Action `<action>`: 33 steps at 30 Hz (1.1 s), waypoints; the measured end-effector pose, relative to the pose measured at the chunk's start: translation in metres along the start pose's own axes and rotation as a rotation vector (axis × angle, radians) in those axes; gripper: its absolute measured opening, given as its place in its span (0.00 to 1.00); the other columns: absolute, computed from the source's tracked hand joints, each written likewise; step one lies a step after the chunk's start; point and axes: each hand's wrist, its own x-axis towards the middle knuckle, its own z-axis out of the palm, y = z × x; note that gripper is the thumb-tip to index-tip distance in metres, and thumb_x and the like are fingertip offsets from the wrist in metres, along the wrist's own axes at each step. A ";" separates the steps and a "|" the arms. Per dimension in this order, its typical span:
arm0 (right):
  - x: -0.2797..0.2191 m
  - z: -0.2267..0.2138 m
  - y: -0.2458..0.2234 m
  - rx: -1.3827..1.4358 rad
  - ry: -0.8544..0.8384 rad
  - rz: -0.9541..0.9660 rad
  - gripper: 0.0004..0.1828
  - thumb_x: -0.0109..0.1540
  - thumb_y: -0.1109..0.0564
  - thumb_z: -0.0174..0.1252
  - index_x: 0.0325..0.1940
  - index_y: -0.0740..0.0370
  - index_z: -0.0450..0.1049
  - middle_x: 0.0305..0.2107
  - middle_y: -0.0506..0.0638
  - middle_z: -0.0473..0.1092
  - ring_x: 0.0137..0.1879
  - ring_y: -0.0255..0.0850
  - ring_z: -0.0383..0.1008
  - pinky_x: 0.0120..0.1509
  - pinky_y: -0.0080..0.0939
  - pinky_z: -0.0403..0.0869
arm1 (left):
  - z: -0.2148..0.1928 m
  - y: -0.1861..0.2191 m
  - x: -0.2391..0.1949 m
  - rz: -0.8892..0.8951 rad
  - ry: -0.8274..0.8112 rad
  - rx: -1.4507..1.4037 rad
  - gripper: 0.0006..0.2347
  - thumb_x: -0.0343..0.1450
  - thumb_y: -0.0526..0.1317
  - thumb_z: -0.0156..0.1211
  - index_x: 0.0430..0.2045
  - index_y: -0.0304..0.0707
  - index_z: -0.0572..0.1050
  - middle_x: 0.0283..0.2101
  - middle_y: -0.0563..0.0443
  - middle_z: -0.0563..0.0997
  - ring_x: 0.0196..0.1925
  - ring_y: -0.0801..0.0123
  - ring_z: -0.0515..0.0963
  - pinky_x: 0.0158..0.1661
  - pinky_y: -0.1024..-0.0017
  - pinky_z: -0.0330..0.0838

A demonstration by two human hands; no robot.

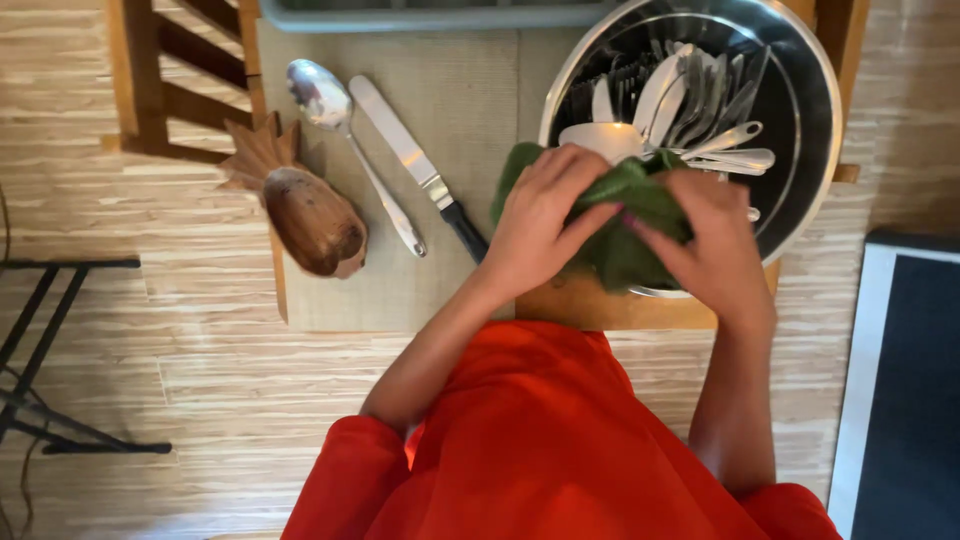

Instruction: Polishing silverware pieces one by one with a cloth and placing them into a partitioned grey sorting tray.

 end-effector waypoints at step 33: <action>0.085 0.059 -0.035 0.123 -0.077 -0.097 0.23 0.64 0.65 0.63 0.64 0.61 0.70 0.57 0.59 0.68 0.65 0.56 0.70 0.68 0.49 0.70 | -0.032 -0.030 -0.019 -0.273 0.558 0.063 0.09 0.73 0.27 0.61 0.46 0.36 0.76 0.47 0.43 0.80 0.52 0.53 0.82 0.55 0.62 0.76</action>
